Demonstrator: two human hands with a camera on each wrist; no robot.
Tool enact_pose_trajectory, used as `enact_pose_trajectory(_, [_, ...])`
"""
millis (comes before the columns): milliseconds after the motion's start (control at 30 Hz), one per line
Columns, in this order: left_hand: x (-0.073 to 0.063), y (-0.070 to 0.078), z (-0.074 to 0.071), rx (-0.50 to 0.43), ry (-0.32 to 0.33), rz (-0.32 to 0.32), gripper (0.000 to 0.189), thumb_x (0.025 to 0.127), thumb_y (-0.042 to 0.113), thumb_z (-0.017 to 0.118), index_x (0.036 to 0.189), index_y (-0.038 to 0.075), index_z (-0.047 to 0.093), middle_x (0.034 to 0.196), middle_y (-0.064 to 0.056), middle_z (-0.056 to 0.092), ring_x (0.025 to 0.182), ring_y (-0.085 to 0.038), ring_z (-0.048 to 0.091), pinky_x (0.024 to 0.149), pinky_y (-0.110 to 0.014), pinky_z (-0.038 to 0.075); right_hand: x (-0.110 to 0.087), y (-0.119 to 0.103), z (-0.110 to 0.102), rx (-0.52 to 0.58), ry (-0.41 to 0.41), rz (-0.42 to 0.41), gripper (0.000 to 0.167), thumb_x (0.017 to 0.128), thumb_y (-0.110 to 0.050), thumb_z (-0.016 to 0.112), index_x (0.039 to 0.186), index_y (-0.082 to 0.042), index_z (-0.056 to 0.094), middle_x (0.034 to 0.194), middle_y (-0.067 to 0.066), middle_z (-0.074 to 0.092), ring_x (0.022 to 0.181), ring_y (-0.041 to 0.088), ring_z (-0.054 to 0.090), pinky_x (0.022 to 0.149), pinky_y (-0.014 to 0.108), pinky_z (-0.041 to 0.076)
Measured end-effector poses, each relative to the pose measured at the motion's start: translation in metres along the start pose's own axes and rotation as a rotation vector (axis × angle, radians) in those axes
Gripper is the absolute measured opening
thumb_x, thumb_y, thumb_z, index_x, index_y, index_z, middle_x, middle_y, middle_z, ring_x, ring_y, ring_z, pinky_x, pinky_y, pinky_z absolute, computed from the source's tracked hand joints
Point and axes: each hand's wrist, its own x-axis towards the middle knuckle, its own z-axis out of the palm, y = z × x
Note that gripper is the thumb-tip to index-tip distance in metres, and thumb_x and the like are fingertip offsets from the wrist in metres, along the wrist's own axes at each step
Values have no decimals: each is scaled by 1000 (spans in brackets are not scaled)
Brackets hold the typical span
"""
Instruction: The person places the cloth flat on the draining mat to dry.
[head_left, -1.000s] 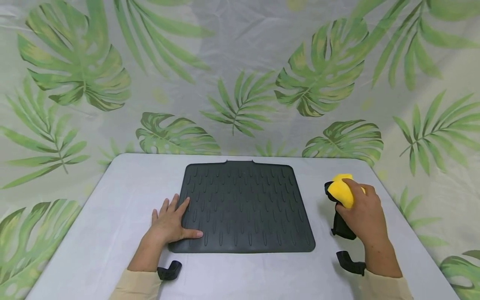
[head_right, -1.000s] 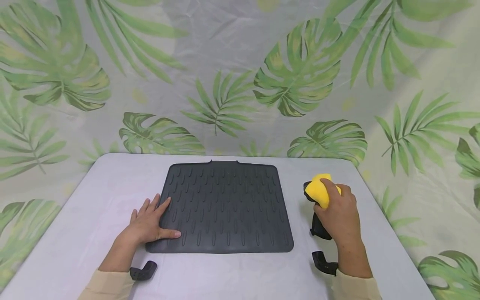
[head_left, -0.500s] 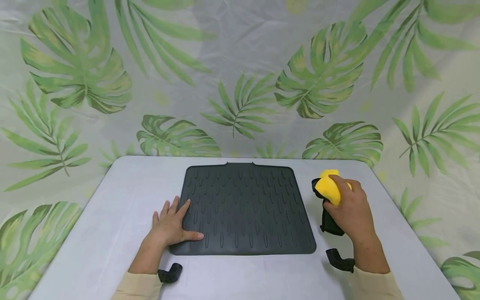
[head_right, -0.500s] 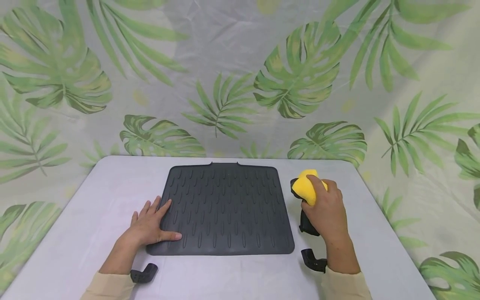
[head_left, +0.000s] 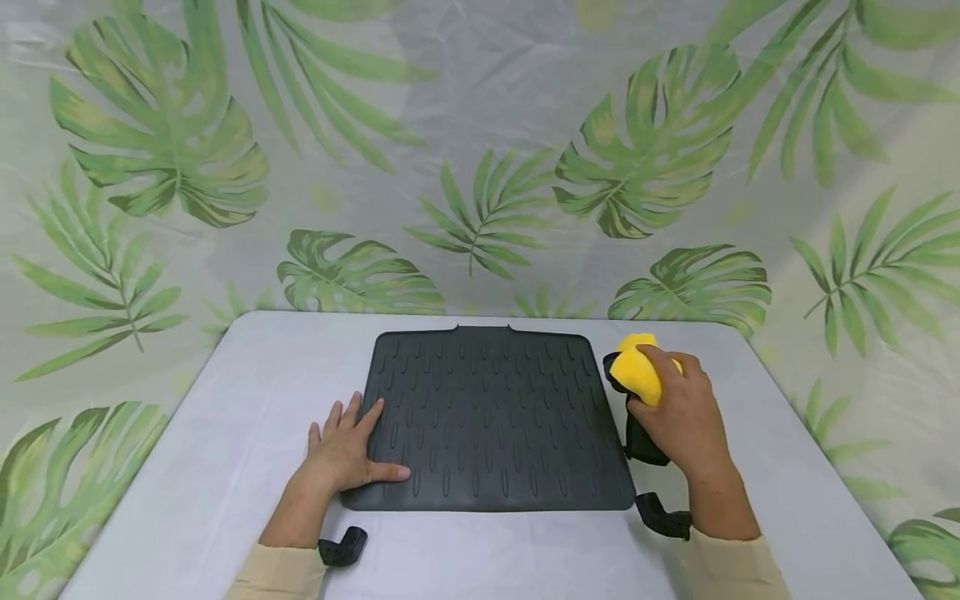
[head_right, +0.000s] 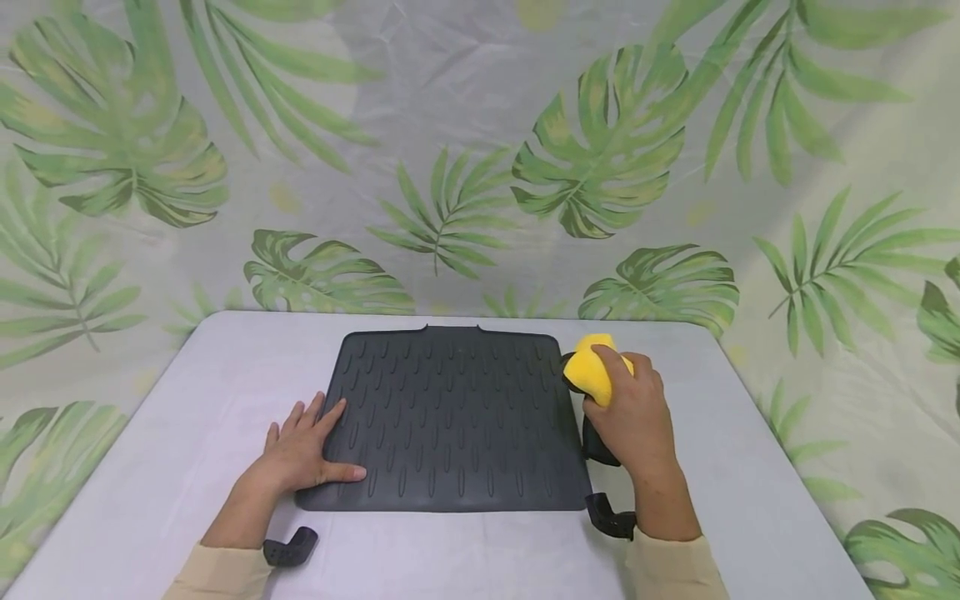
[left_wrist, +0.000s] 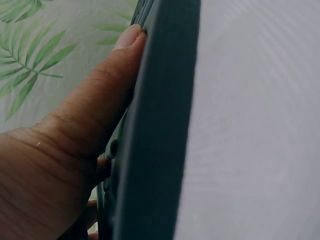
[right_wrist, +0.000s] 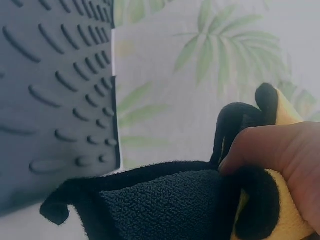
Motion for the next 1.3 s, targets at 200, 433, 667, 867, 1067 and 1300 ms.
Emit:
enact_pose_trajectory(200, [2, -2, 1, -10, 3, 3, 128, 64, 73, 84, 163, 14, 28, 170, -26, 11, 154, -56, 8, 117, -78, 10, 4, -7, 5, 18, 0, -11, 71, 76, 0, 79, 142, -11, 54, 130, 33, 51, 107, 52, 54, 82, 67, 50])
enact_pose_trajectory(433, [3, -3, 2, -17, -2, 2, 128, 64, 72, 84, 163, 14, 27, 170, -26, 10, 155, -55, 7, 118, -78, 9, 7, -17, 11, 36, -18, -22, 74, 77, -2, 82, 144, -12, 53, 133, 31, 50, 110, 51, 54, 86, 68, 49])
enact_pose_trajectory(667, [1, -2, 1, -7, 9, -4, 127, 64, 71, 85, 163, 14, 28, 170, -26, 12, 155, -55, 9, 118, -78, 10, 11, -27, 15, 48, -22, -32, 74, 77, -2, 81, 144, -12, 53, 133, 30, 50, 111, 51, 54, 88, 68, 49])
enact_pose_trajectory(867, [1, -2, 2, -5, 10, -13, 128, 63, 71, 85, 162, 14, 29, 170, -26, 12, 155, -55, 8, 118, -77, 9, 13, -36, 17, 63, -45, -35, 73, 78, -2, 80, 146, -12, 52, 135, 30, 50, 113, 51, 53, 89, 67, 49])
enact_pose_trajectory(1067, [1, -2, 2, -4, 18, -10, 129, 62, 72, 85, 162, 13, 30, 170, -26, 13, 155, -55, 8, 118, -78, 10, 14, -47, 21, 81, -70, -37, 74, 80, -2, 79, 147, -14, 51, 137, 28, 49, 115, 49, 54, 92, 66, 49])
enact_pose_trajectory(1300, [1, -2, 2, -3, 24, -4, 128, 62, 72, 85, 162, 13, 30, 169, -26, 13, 155, -55, 9, 118, -78, 10, 15, -63, 30, 91, -77, -78, 72, 80, -1, 78, 146, -14, 52, 136, 27, 50, 114, 48, 56, 91, 64, 51])
